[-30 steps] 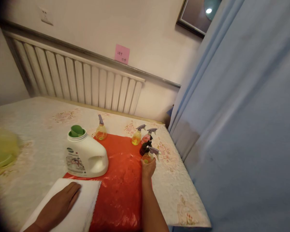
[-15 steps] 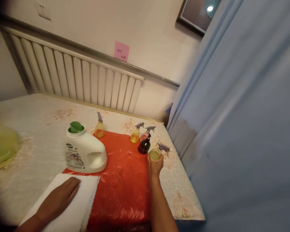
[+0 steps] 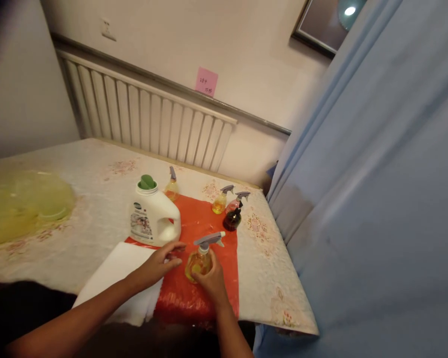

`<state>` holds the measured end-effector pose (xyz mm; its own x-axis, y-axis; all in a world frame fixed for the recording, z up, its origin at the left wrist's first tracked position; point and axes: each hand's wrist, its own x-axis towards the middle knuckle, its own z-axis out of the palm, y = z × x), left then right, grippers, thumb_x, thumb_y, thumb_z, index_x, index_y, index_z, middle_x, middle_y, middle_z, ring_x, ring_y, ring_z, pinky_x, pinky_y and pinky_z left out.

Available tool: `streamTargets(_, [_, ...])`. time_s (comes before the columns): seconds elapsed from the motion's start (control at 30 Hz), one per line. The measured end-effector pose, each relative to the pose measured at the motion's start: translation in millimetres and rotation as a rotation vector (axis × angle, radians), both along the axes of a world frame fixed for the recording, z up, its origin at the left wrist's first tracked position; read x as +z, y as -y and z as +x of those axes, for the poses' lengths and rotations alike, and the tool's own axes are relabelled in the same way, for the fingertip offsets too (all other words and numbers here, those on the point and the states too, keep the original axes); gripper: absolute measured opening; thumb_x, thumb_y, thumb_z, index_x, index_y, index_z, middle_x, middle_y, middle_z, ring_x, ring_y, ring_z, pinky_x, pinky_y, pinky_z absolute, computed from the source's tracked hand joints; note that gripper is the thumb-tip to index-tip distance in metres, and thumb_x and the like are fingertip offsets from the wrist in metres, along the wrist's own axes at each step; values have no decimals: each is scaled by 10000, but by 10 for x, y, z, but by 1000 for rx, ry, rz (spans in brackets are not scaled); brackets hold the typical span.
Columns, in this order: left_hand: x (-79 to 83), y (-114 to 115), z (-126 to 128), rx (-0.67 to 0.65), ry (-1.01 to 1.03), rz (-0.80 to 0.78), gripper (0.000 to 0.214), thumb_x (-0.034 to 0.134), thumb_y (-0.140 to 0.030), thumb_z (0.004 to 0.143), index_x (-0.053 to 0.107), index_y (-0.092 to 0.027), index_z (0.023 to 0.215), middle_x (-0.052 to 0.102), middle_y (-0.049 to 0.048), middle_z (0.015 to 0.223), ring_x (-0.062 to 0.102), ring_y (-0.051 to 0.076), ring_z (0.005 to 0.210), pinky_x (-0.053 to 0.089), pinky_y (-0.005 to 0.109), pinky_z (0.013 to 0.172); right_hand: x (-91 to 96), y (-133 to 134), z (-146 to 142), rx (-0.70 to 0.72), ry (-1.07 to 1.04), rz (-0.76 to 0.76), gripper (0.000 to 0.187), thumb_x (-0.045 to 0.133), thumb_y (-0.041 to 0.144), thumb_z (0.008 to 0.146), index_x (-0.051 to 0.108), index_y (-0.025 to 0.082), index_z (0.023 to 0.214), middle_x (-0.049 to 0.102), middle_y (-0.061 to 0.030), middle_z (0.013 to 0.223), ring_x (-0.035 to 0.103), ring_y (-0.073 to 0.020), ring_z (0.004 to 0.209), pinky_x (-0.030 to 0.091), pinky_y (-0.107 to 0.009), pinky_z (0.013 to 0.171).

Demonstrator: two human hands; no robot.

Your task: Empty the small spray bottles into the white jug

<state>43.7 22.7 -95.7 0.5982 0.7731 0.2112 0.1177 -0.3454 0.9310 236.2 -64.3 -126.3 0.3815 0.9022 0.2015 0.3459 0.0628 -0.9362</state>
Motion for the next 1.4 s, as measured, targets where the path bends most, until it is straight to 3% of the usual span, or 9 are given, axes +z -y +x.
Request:
streamTargets(0.1, [180, 92, 140, -79, 136, -53, 515, 669, -346, 790, 573, -188, 1271, 618, 112, 1310, 550, 282, 1237, 427, 421, 1044, 128, 94, -260, 114, -1, 24, 642, 750, 146, 591, 596, 228, 1208, 726, -50, 1114, 693, -261, 1018, 554, -384, 906])
streamTargets(0.23, [325, 160, 154, -255, 215, -143, 413, 589, -348, 860, 610, -202, 1246, 670, 91, 1220, 599, 271, 1159, 454, 422, 1000, 228, 149, -438, 170, 34, 14, 617, 745, 147, 595, 604, 251, 1187, 728, -32, 1080, 703, -252, 969, 574, -367, 859])
streamTargets(0.3, [359, 183, 133, -260, 226, -123, 399, 586, -358, 862, 624, -209, 1231, 674, 92, 1210, 602, 271, 1146, 459, 410, 981, 251, 162, -479, 159, 53, 16, 626, 751, 163, 593, 600, 257, 1192, 724, -30, 1087, 701, -250, 965, 572, -365, 861])
streamTargets(0.57, [320, 261, 121, 3, 131, 30, 203, 613, -304, 795, 646, -170, 944, 666, 40, 884, 605, 207, 833, 468, 311, 751, 236, 176, -586, 90, 78, 12, 572, 741, 215, 603, 599, 208, 1157, 727, -48, 992, 702, -243, 891, 572, -337, 802])
streamTargets(0.8, [317, 292, 125, 234, 115, 52, 296, 738, -231, 632, 545, -183, 850, 601, 14, 853, 550, 194, 825, 439, 314, 779, 232, 145, -622, 40, 188, 85, 585, 773, 238, 584, 599, 223, 1143, 709, -74, 1088, 676, -274, 1017, 546, -374, 905])
streamTargets(0.93, [351, 281, 23, -45, 202, -107, 369, 700, -255, 689, 582, -168, 1027, 643, 49, 1031, 583, 235, 994, 438, 346, 904, 256, 162, -634, 55, 176, 97, 610, 742, 218, 607, 576, 217, 1194, 708, -74, 1108, 680, -263, 1020, 550, -366, 903])
streamTargets(1.03, [395, 281, -35, -194, 243, -240, 293, 625, -304, 772, 609, -159, 1026, 671, 49, 1011, 610, 243, 995, 457, 352, 898, 270, 178, -648, 18, 226, 109, 648, 748, 240, 602, 569, 192, 1223, 695, -99, 1154, 660, -282, 1080, 531, -388, 943])
streamTargets(1.2, [459, 335, 27, -25, 295, -255, 310, 687, -234, 664, 615, -152, 954, 698, 56, 989, 631, 257, 996, 464, 355, 905, 296, 185, -667, 20, 243, 82, 568, 731, 261, 627, 584, 179, 1169, 717, -82, 1025, 691, -259, 957, 560, -366, 860])
streamTargets(1.4, [456, 403, 110, 275, 186, -117, 296, 671, -270, 656, 633, -141, 919, 679, 77, 947, 624, 285, 949, 462, 425, 899, 357, 162, -686, 1, 236, 129, 601, 734, 258, 618, 578, 167, 1190, 700, -106, 1093, 677, -277, 1020, 542, -396, 909])
